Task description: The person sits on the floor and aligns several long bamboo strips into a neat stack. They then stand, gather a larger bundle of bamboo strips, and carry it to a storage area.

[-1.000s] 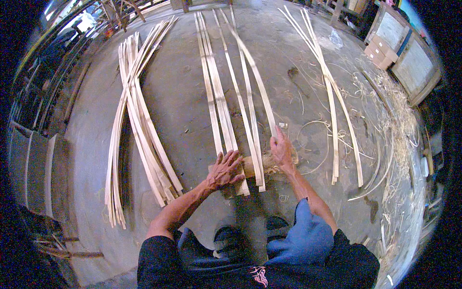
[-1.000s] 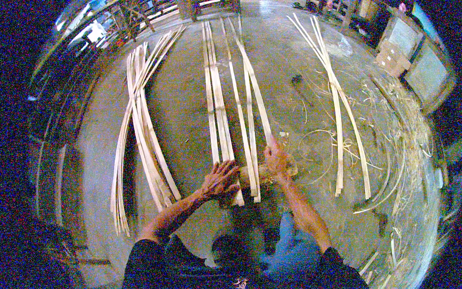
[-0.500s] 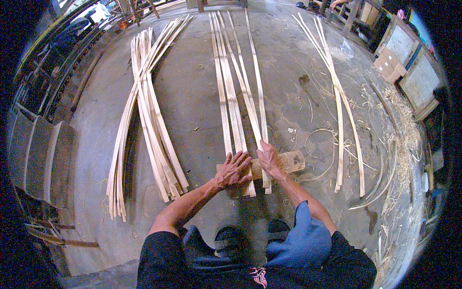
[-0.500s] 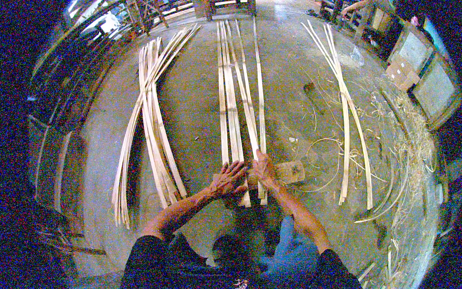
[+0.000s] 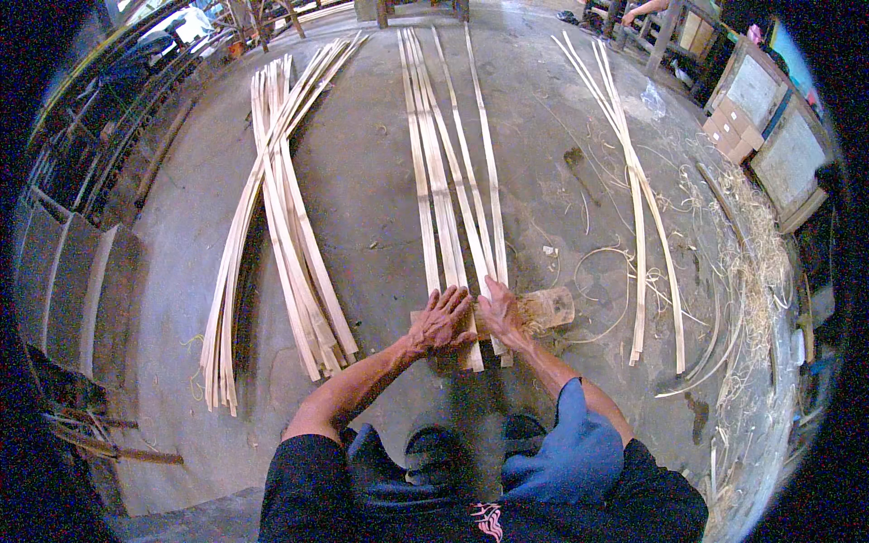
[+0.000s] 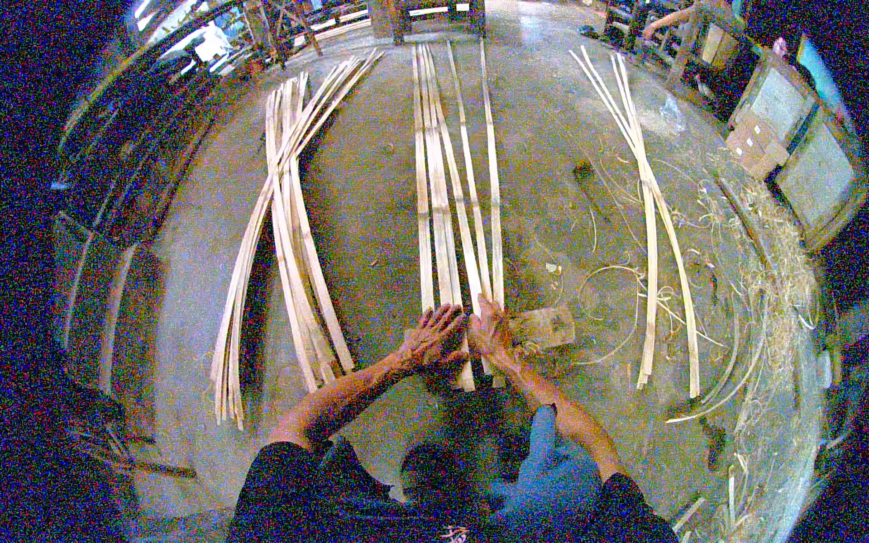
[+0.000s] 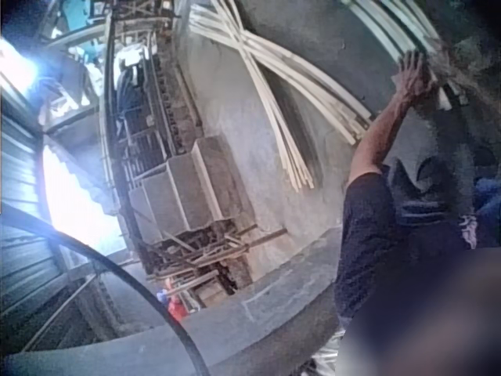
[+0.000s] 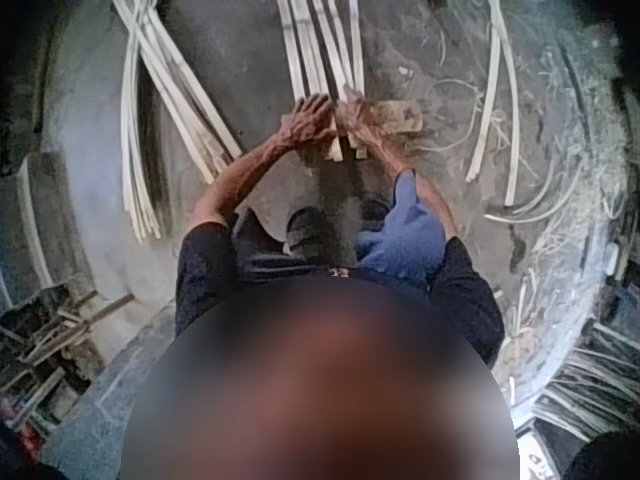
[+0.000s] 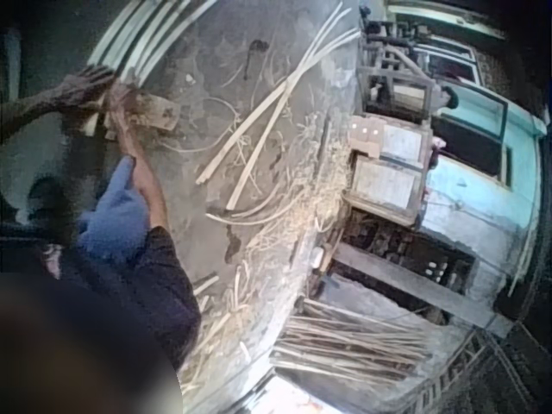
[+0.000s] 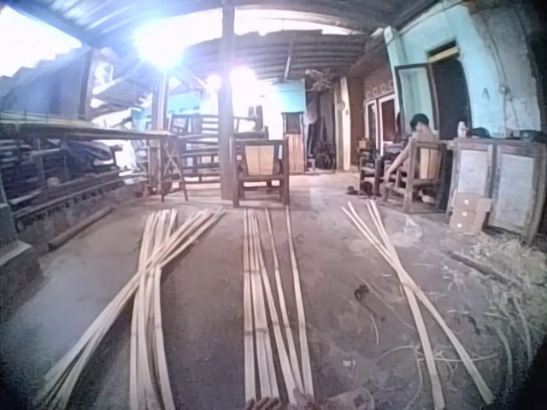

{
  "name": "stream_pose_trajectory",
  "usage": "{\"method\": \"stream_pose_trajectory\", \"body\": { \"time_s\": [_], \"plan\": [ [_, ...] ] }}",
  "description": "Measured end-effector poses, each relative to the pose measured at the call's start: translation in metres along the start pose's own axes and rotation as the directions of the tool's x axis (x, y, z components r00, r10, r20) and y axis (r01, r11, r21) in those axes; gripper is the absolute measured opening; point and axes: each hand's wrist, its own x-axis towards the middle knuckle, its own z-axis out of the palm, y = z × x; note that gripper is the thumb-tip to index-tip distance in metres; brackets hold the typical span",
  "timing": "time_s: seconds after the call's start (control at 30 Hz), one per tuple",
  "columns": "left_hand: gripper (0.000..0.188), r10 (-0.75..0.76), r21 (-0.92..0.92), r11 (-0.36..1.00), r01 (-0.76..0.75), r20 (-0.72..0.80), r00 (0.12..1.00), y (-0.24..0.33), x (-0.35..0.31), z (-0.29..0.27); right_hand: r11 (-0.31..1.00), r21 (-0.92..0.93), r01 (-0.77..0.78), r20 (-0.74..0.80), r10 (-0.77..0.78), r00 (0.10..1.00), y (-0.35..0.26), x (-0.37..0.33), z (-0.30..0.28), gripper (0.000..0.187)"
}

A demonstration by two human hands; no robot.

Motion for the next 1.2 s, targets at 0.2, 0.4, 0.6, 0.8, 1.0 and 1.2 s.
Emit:
{"method": "stream_pose_trajectory", "body": {
  "time_s": [0.2,0.4,0.6,0.8,1.0,1.2],
  "plan": [
    [0.078,-0.011,-0.008,1.0,0.011,-0.006,1.0,-0.003,0.0,0.003,0.989,-0.136,0.05,0.18,-0.025,0.983,-0.008,-0.005,-0.002,0.038],
    [0.076,-0.014,-0.022,1.0,0.014,-0.008,1.0,-0.001,0.0,0.002,0.954,-0.245,0.17,0.06,-0.16,0.985,0.001,-0.001,0.007,0.024],
    [0.08,-0.02,-0.012,1.0,0.02,0.015,1.0,0.0,0.0,-0.001,0.918,-0.271,0.289,0.141,-0.259,0.956,0.013,0.003,0.012,0.024],
    [0.08,-0.026,-0.029,0.999,0.026,0.001,1.0,-0.002,0.0,0.0,0.918,-0.26,0.298,0.226,-0.243,0.943,0.005,0.002,0.003,0.025],
    [0.083,-0.037,-0.021,0.999,0.038,0.005,0.999,0.002,-0.001,-0.005,0.999,0.027,-0.02,-0.051,0.021,0.998,-0.003,0.006,-0.001,0.048],
    [0.089,-0.097,0.013,0.995,0.096,0.09,0.991,0.012,0.003,-0.008,0.881,0.343,-0.327,0.22,0.263,0.939,-0.01,0.012,-0.005,0.052]
  ]
}}
